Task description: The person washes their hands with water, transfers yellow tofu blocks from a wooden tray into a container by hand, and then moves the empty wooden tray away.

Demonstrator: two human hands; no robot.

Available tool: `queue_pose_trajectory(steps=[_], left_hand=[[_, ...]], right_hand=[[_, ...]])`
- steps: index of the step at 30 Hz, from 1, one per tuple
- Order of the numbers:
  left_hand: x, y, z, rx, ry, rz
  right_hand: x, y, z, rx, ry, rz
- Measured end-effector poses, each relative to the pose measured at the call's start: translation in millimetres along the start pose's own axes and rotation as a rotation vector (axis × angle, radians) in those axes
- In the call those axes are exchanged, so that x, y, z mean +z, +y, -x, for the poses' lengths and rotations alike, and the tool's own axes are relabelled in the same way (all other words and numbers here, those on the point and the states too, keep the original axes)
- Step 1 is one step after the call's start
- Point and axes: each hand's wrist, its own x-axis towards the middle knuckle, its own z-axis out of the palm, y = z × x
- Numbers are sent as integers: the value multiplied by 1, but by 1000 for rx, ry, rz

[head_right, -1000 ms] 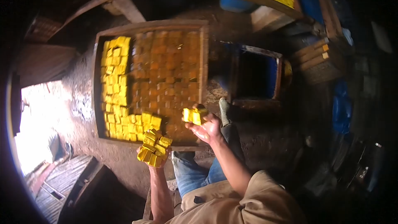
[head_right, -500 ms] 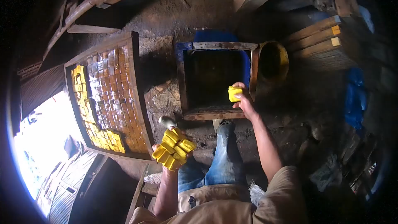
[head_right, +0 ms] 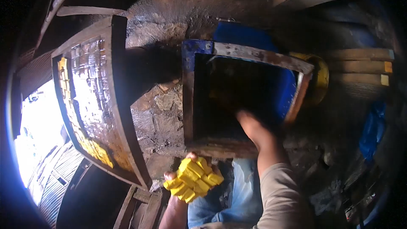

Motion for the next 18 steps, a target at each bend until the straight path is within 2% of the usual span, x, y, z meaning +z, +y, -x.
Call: queue_pose_trajectory(steps=[1, 2, 3, 7, 11, 14, 16, 18], left_hand=[[-2, 1, -4, -5, -14, 25], [-2, 0, -5, 42, 109, -122], [-6, 0, -6, 37, 135, -138], [-13, 0, -9, -8, 125, -96], [-12, 0, -9, -17, 131, -107], [-9, 0, -21, -31, 50, -100], [-2, -2, -42, -70, -159, 44], [-5, -1, -57, -115, -24, 50]], right_hand=[[7, 6, -6, -24, -2, 22], [13, 10, -10, -22, -18, 39], [20, 15, -13, 2, -47, 54], [20, 18, -22, 137, -129, 72], [5, 14, -12, 287, -104, -29], [-46, -15, -5, 470, 15, -267], [-97, -55, -5, 580, 109, -476], [-161, -117, -8, 571, 168, -586]])
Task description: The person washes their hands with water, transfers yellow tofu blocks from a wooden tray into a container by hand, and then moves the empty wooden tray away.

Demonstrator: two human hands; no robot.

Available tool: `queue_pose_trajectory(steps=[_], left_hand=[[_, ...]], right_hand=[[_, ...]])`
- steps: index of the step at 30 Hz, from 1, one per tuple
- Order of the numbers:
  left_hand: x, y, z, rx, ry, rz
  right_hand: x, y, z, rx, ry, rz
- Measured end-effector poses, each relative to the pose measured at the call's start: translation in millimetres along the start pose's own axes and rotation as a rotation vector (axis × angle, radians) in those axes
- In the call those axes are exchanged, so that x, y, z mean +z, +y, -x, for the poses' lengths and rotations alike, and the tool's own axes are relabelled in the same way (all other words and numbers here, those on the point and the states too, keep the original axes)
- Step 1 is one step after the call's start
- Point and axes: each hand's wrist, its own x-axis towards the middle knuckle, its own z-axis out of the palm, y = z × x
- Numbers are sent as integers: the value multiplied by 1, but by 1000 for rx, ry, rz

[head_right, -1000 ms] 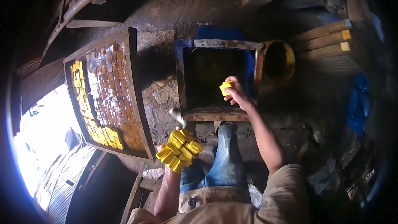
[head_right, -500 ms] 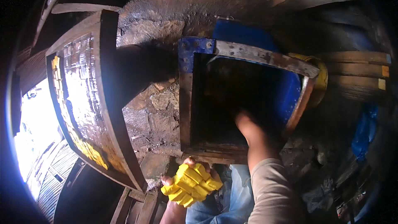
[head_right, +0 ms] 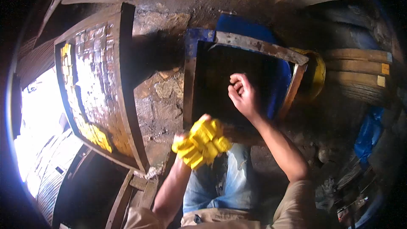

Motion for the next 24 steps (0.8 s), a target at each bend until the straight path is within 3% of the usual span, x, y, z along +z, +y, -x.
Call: queue_pose_trajectory(steps=[1, 2, 3, 5, 6, 8, 10, 12, 14, 16, 17, 18, 20, 22, 24], left_hand=[[14, 6, -9, -95, -84, 53], [19, 5, -19, -119, -78, -21], [0, 9, -23, -161, -13, -42], [1, 5, -33, -155, 93, -68], [1, 5, -40, -201, -72, 32], [0, -2, -47, -119, 112, -33], [-17, -17, -42, 134, 162, -437], [-11, -12, -50, -236, -75, 253], [-1, -15, -52, -204, 94, 146], [-10, -17, -49, -142, 130, 229], [-20, -19, -40, -91, 150, -19], [6, -19, -44, -141, 346, -160], [0, -15, -36, -164, 299, -203], [-2, -12, -21, -113, 262, -207], [-1, -12, -9, -38, 265, -216]], right_hand=[[-9, -37, 14, -162, -23, 145], [-16, -62, 28, -278, -72, 189], [-21, -84, 32, -523, -147, 271], [-22, -119, 44, -560, -443, 384], [-15, -134, 49, -553, -532, 480], [-8, -120, 55, -558, -638, 580], [-6, -105, 54, -608, -627, 605], [-7, -97, 50, -643, -654, 537], [-11, -96, 46, -490, -642, 325], [-16, -87, 39, -297, -638, 67], [-18, -85, 34, -239, -552, -89], [-17, -72, 30, -193, -442, -244], [-12, -55, 16, 141, -251, -611], [-2, -5, -19, 155, -129, -396], [16, 77, -57, -208, -28, 291]])
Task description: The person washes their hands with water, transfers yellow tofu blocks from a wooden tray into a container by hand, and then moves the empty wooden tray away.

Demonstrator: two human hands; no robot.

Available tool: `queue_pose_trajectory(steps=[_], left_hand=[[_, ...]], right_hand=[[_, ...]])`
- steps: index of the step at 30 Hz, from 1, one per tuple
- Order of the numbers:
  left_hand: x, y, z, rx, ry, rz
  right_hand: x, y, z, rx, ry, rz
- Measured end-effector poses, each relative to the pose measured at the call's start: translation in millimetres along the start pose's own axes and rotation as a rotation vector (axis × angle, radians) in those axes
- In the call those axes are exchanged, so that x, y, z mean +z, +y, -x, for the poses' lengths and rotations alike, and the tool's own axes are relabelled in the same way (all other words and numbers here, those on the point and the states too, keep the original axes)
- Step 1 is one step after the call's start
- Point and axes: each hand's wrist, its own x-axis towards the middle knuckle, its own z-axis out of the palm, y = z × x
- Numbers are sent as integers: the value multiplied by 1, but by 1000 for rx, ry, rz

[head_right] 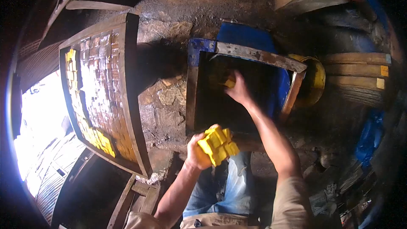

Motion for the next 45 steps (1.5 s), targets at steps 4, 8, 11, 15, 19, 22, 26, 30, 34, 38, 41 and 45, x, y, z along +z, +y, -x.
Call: queue_pose_trajectory(steps=[4, 8, 11, 15, 19, 22, 26, 30, 34, 38, 41, 45], left_hand=[[-5, 5, 17, 29, -67, 74], [-13, 9, 18, 22, -79, 59], [-18, 7, 13, 26, -120, 81], [-9, 5, 12, 39, -133, 75], [12, 8, 5, 86, -117, 138], [22, 10, -13, 156, -63, -1], [35, 10, -42, 219, 121, -361], [37, 14, -68, 147, 44, -412], [34, 19, -49, 55, 121, -673], [26, 14, -8, 51, 0, -557], [18, 4, 12, 71, -45, -424], [19, 3, 33, 100, -18, -385]], right_hand=[[54, 72, -33, -203, -56, 222], [94, 103, -53, -164, -142, 416], [103, 108, -58, -108, -164, 460], [85, 83, -47, -37, -73, 398], [15, 11, -4, 146, 115, 165], [-42, -79, 45, 470, -64, -395], [-66, -153, 73, 190, -276, -320], [-52, -126, 78, 266, -142, -480], [-71, -105, 67, 557, -128, -883], [-42, -34, 52, 594, -153, -455], [24, 30, 38, 772, -198, -502], [94, 84, 29, 521, -149, 45]])
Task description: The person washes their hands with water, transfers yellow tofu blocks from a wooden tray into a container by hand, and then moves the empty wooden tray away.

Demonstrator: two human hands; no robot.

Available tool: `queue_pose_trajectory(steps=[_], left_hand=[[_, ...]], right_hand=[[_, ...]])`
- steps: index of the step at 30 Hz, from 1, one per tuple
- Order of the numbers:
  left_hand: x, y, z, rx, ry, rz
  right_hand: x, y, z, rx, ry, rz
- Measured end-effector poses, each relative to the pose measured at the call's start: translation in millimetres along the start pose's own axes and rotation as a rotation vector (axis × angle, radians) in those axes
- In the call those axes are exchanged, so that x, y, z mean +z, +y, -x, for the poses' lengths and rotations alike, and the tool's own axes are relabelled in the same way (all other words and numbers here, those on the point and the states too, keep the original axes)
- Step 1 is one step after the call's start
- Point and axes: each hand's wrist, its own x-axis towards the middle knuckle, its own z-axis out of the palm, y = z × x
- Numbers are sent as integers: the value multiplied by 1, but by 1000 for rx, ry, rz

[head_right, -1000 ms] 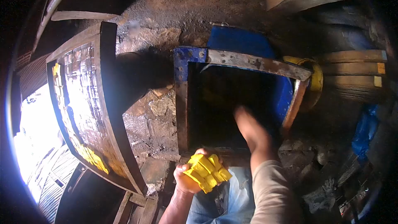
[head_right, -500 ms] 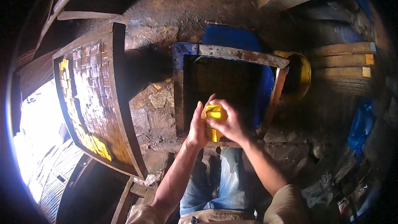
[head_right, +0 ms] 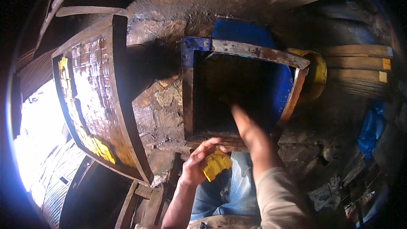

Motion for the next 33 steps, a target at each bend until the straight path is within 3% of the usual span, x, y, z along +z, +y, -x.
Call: queue_pose_trajectory(steps=[7, 14, 17, 19, 21, 22, 24, 25, 27, 28, 29, 31, 33], left_hand=[[-13, 7, 7, 65, -55, 66], [-3, 9, -2, 112, -83, 225], [1, 6, -15, 171, 9, 119], [4, 1, -27, 191, 92, 13], [6, -9, -38, 256, 58, -9], [14, -11, -42, 241, 99, 112], [25, -17, -58, 225, 202, 243], [23, -21, -74, 221, 300, 217], [7, -21, -105, 103, 276, 322], [4, -21, -115, 85, 277, 268], [8, -17, -114, 55, 440, 163], [14, -12, -105, 107, 581, 84], [8, -6, -79, 283, 408, -122]], right_hand=[[-1, 20, -6, -5, 40, 127], [-62, 16, 21, 54, -34, -179], [-104, -39, 99, 74, -104, -405], [-142, -130, 176, -24, -129, -378], [-154, -173, 215, -396, -139, -126], [-147, -175, 224, -352, -164, -92], [-133, -160, 226, -327, -200, -53], [-128, -149, 216, -336, -149, -204], [-118, -110, 186, 121, -262, -620], [-120, -101, 166, 149, -252, -560], [-123, -90, 143, 173, -244, -499], [-105, -41, 102, 218, -182, -434], [-59, 50, 51, 188, -12, -83]])
